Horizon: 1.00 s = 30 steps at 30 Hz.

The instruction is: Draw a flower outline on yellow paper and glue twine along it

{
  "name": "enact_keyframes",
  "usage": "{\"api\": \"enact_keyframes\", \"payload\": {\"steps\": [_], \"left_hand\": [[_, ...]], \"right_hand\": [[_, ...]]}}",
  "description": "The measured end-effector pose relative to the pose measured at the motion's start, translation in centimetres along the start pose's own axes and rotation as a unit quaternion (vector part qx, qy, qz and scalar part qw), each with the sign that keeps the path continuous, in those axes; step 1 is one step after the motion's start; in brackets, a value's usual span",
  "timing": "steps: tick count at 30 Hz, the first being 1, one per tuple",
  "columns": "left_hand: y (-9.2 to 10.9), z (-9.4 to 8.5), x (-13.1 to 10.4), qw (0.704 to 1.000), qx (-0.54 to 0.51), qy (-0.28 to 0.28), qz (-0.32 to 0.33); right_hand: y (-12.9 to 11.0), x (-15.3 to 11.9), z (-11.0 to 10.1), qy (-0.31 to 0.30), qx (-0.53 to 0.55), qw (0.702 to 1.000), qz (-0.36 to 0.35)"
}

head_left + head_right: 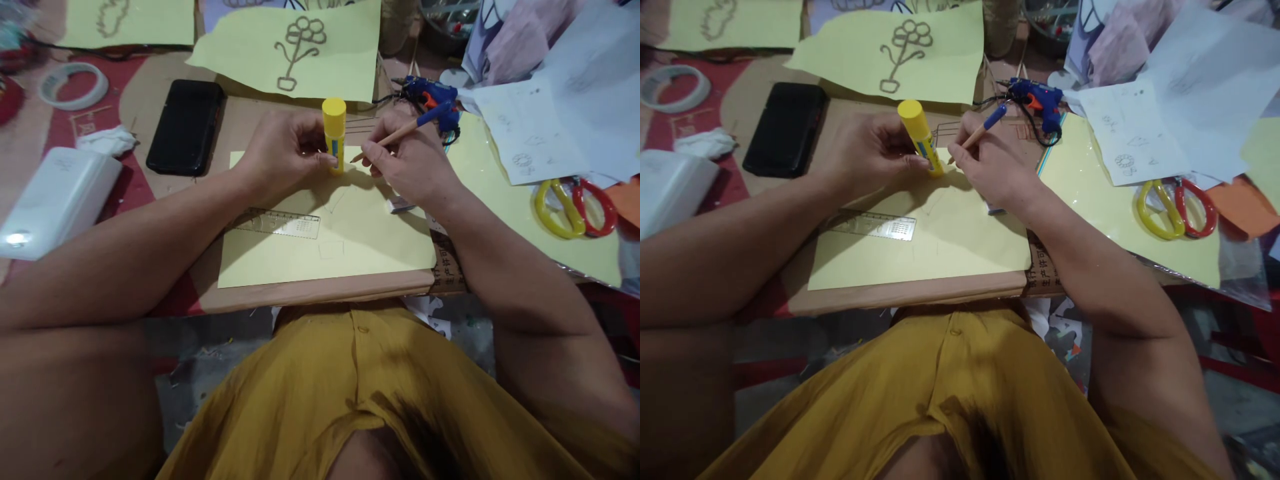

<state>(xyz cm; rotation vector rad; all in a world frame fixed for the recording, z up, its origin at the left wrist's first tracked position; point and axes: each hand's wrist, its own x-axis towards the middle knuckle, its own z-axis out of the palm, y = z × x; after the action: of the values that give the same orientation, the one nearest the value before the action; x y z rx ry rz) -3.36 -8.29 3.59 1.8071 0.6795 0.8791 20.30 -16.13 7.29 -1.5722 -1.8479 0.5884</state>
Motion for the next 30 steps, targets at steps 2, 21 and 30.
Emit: {"api": "enact_keyframes", "payload": {"steps": [2, 21, 30], "left_hand": [[0.2, 0.0, -0.1, 1.0, 0.017, -0.021, 0.006], [0.2, 0.1, 0.2, 0.999, 0.023, -0.024, 0.027], [0.3, 0.2, -0.2, 0.998, 0.055, -0.013, 0.015]], "right_hand": [[0.3, 0.1, 0.4, -0.003, 0.004, 1.0, -0.003], [0.7, 0.2, 0.9, -0.018, 0.001, 1.0, 0.006], [0.4, 0.5, 1.2, -0.017, -0.016, 1.0, -0.014]]}}
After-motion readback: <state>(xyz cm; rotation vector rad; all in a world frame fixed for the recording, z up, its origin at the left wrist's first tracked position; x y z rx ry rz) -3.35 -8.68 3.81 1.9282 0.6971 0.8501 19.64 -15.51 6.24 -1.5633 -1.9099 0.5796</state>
